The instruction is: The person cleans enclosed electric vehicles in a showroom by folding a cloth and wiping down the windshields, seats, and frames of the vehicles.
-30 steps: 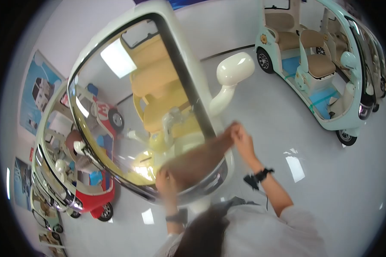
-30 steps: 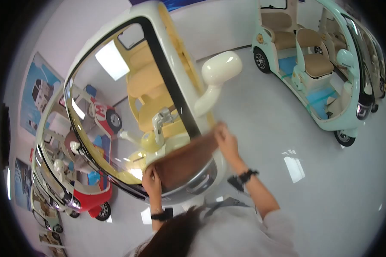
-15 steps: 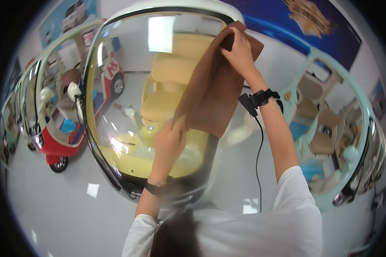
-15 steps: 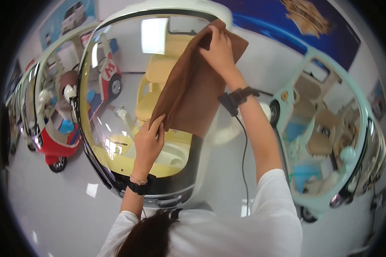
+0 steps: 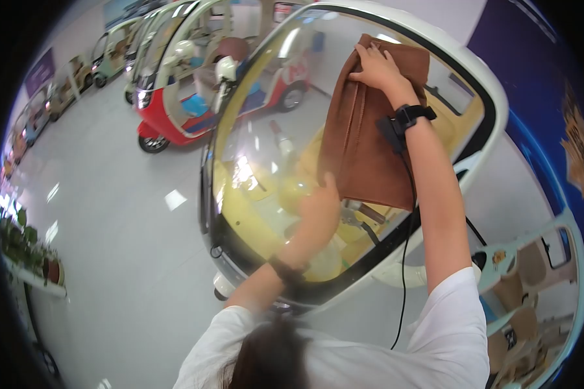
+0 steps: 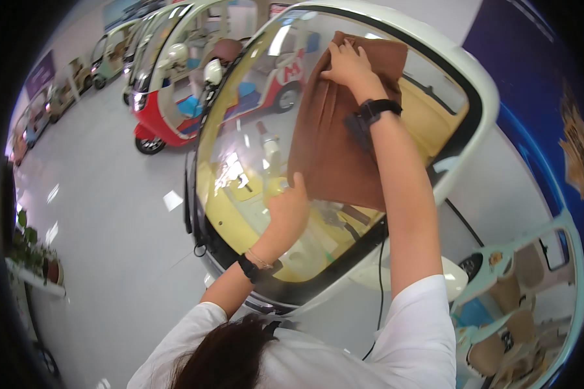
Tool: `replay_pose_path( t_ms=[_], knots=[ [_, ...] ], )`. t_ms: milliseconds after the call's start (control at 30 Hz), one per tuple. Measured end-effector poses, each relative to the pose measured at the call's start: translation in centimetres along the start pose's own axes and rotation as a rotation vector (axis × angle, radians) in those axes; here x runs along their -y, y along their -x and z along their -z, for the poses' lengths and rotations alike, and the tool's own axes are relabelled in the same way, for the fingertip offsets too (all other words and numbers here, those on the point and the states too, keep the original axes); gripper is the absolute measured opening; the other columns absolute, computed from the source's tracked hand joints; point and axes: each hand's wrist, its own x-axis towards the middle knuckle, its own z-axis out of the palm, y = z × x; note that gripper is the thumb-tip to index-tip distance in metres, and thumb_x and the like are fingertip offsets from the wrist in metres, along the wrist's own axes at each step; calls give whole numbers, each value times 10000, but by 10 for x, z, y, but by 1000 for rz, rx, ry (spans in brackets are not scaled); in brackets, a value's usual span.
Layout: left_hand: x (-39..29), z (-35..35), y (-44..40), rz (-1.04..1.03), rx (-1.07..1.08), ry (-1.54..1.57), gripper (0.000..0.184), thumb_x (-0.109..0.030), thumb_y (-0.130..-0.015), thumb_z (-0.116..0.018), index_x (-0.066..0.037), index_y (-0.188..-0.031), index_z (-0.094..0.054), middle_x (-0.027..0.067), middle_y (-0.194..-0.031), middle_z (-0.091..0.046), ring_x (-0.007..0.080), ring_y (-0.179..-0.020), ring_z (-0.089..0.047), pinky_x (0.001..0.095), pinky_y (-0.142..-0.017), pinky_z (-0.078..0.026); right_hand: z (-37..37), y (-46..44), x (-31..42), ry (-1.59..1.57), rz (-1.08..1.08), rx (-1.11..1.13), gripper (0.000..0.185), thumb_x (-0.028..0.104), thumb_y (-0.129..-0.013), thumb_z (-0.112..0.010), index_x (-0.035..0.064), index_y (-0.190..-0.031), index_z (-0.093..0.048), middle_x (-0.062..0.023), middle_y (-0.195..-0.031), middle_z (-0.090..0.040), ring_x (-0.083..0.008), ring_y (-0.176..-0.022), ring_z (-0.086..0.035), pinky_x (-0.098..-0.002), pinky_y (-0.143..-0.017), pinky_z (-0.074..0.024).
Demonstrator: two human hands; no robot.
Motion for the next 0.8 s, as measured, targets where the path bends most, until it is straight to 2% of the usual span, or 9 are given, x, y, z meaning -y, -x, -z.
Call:
replay_pose_path(
  t_ms=[167, 367, 467, 567, 600, 700, 733, 767, 800],
  knots=[
    [39, -17, 26, 186, 45, 5, 472, -105, -894, -556, 31, -1331, -445, 131, -722, -672, 322, -615, -676, 396, -553, -506, -80, -44, 99, -94, 199, 41, 852, 436, -784, -757, 140, -1488, -377, -165, -1535, -417, -288, -1496, -258, -486, -1221, -139],
    [127, -62, 88, 436, 162, -367, 359, -127, -895, -589, -37, -1228, -490, 70, -718, -677, 221, -639, -686, 325, -501, -501, -139, -12, 246, -107, 277, 113, 888, 462, -782, -745, 115, -1505, -363, -154, -1569, -374, -254, -1513, -222, -468, -1221, -123],
    [158, -76, 117, 554, 249, -531, 342, -142, -868, -638, -75, -1173, -498, 33, -723, -674, 167, -651, -684, 275, -477, -500, -168, 20, 302, -122, 286, 57, 892, 467, -768, -764, 93, -1487, -391, -165, -1537, -414, -260, -1499, -251, -466, -1218, -132],
    [185, -90, 152, 554, 323, -668, 373, -178, -849, -664, -85, -1166, -491, 10, -725, -668, 153, -652, -679, 261, -468, -499, -190, 53, 343, -165, 300, 21, 897, 461, -752, -780, 65, -1468, -413, -177, -1515, -437, -278, -1489, -269, -468, -1218, -133],
    [185, -86, 161, 472, 496, -794, 399, -215, -830, -682, -91, -1151, -480, -16, -741, -658, 133, -648, -670, 266, -444, -478, -196, 64, 355, -179, 298, 23, 882, 450, -748, -784, 54, -1453, -432, -178, -1513, -438, -277, -1484, -278, -469, -1219, -130],
    [203, -100, 199, 344, 642, -861, 454, -291, -793, -719, -93, -1146, -514, -27, -812, -578, 119, -713, -627, 306, -569, -411, -216, 98, 391, -224, 254, -47, 821, 422, -769, -774, 32, -1421, -464, -202, -1475, -469, -310, -1476, -279, -473, -1222, -142],
    [214, -120, 214, 543, 555, -699, 630, -379, -775, -722, -21, -1254, -523, 10, -889, -582, 101, -744, -602, 272, -571, -383, -226, 112, 402, -249, 246, -102, 772, 378, -778, -759, 24, -1405, -478, -214, -1464, -473, -326, -1467, -293, -478, -1222, -152],
    [211, -109, 221, 465, 677, -732, 671, -376, -802, -694, 7, -1317, -498, 22, -926, -591, 103, -744, -592, 285, -598, -402, -233, 126, 412, -266, 233, -153, 725, 334, -788, -743, 16, -1389, -493, -226, -1453, -478, -342, -1458, -307, -483, -1222, -162],
    [220, -114, 230, 464, 734, -716, 633, -341, -835, -666, -3, -1343, -499, 30, -994, -600, 104, -714, -600, 287, -532, -399, -237, 140, 420, -256, 221, -216, 688, 290, -787, -724, 11, -1376, -504, -240, -1455, -467, -356, -1444, -326, -492, -1219, -176]
  ],
)
